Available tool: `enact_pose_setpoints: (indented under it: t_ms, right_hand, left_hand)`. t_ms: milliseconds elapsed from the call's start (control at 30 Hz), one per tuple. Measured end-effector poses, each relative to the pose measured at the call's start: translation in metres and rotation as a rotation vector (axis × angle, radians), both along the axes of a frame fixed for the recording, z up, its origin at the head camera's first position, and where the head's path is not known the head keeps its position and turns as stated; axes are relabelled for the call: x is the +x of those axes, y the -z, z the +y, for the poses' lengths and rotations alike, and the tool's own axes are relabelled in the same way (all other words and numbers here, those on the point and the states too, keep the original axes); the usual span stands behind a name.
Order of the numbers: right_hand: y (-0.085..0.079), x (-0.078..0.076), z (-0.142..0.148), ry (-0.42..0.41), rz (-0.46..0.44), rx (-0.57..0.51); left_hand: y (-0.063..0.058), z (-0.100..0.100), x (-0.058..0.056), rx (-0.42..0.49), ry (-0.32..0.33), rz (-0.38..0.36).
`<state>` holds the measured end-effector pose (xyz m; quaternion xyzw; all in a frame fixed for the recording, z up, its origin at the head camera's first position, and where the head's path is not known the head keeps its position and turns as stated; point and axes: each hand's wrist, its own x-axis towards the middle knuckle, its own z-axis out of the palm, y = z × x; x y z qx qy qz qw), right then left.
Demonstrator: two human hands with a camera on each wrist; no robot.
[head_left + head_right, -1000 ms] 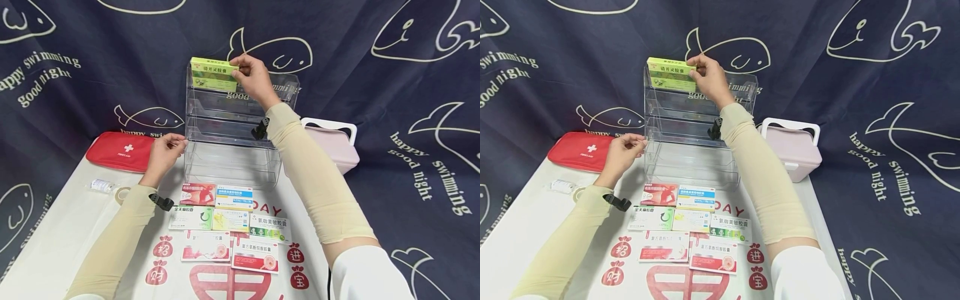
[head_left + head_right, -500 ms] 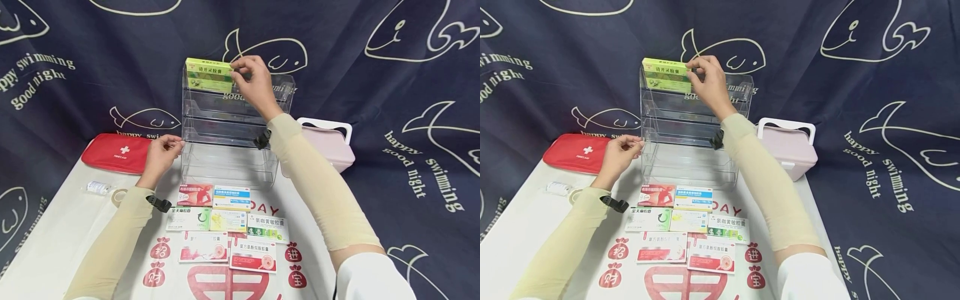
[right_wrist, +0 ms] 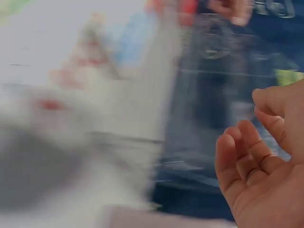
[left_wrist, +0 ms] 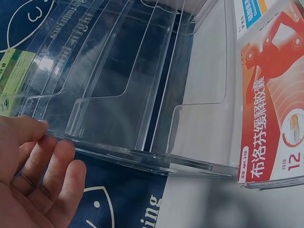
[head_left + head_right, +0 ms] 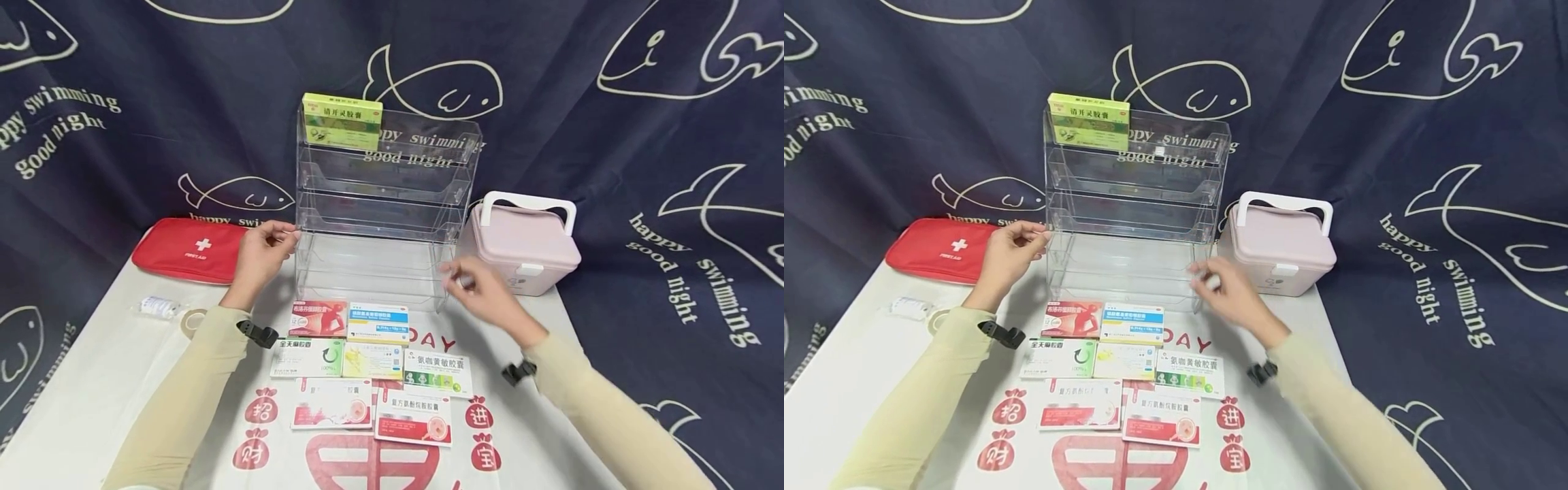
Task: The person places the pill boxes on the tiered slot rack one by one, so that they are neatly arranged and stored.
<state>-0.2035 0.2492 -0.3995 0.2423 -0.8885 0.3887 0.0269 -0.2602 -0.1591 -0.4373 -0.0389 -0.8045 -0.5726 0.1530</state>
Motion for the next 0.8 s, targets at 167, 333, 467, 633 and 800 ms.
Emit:
enact_pose_setpoints:
  t_ms: [167, 333, 467, 633, 800]
  right_hand:
    - [0.063, 0.057, 0.029, 0.104, -0.183, 0.067]
    - [0.097, 0.090, 0.038, 0.217, -0.253, 0.083]
    - [0.111, 0.100, 0.040, 0.258, -0.282, 0.104]
    - [0.115, 0.103, 0.044, 0.260, -0.265, 0.123]
    - [0.115, 0.103, 0.049, 0.241, -0.292, 0.143]
  left_hand:
    - [-0.002, 0.000, 0.000, 0.000, 0.006, 0.009]
    - [-0.004, 0.000, -0.001, 0.003, 0.006, 0.024]
    - [-0.004, 0.000, -0.001, -0.007, -0.007, 0.018]
    - [-0.002, 0.000, 0.000, -0.018, -0.013, -0.006]
    - [0.000, 0.002, 0.000, -0.020, -0.014, -0.011]
